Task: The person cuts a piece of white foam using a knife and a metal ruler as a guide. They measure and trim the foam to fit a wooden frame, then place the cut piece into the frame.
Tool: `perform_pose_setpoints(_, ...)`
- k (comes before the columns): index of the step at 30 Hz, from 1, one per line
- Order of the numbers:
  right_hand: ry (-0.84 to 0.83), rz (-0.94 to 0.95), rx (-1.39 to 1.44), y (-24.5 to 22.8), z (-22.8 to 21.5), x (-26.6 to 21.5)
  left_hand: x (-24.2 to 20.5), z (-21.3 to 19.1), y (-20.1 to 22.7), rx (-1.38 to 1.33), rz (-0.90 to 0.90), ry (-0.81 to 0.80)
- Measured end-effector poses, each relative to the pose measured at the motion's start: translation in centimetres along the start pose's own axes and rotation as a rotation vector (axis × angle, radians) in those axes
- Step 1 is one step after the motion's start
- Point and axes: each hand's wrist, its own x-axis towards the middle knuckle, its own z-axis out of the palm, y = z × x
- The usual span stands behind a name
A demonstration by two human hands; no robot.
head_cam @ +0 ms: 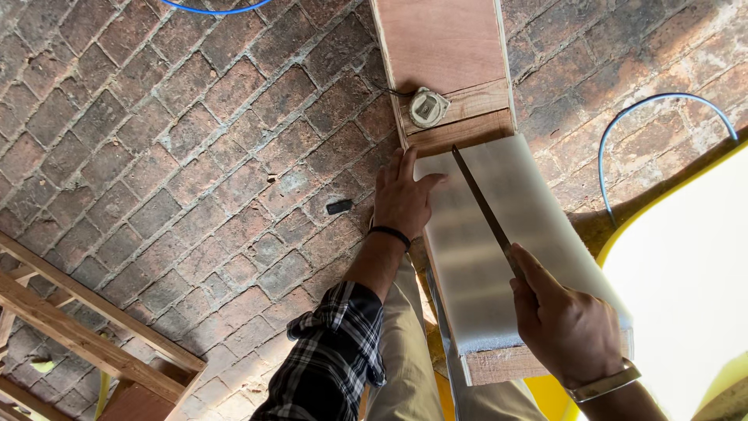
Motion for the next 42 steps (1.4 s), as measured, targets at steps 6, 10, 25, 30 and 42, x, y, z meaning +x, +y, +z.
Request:
perform_pose_setpoints(6,0.004,-0.069,-0.002,-0.5,0.5,0.5,-0.1,-0.4,0.7,-0.034,-0.098,0.037)
perform_pose_setpoints(10,-0.077,-0.020,-0.096,-0.8,1.8,0.4,-0.3,0.5,0.3,-0.017,-0.090,0.052)
perform_pose_setpoints(25,-0.103,-0.063,-0.184,-0.2,3.9,0.9,0.4,1.3,-0.4,-0.050,-0.042,-0.020)
perform_pose_setpoints(30,-0.070,-0.071,-0.208,-0.4,4.0,1.0,0.9,1.1,-0.2,-0.018,-0.018,-0.025)
perform_pose_setpoints(42,-0.165,-0.042,-0.296,-0.7,4.6,0.3,0.7,2.0,-0.2,-0.007,-0.024,-0.013)
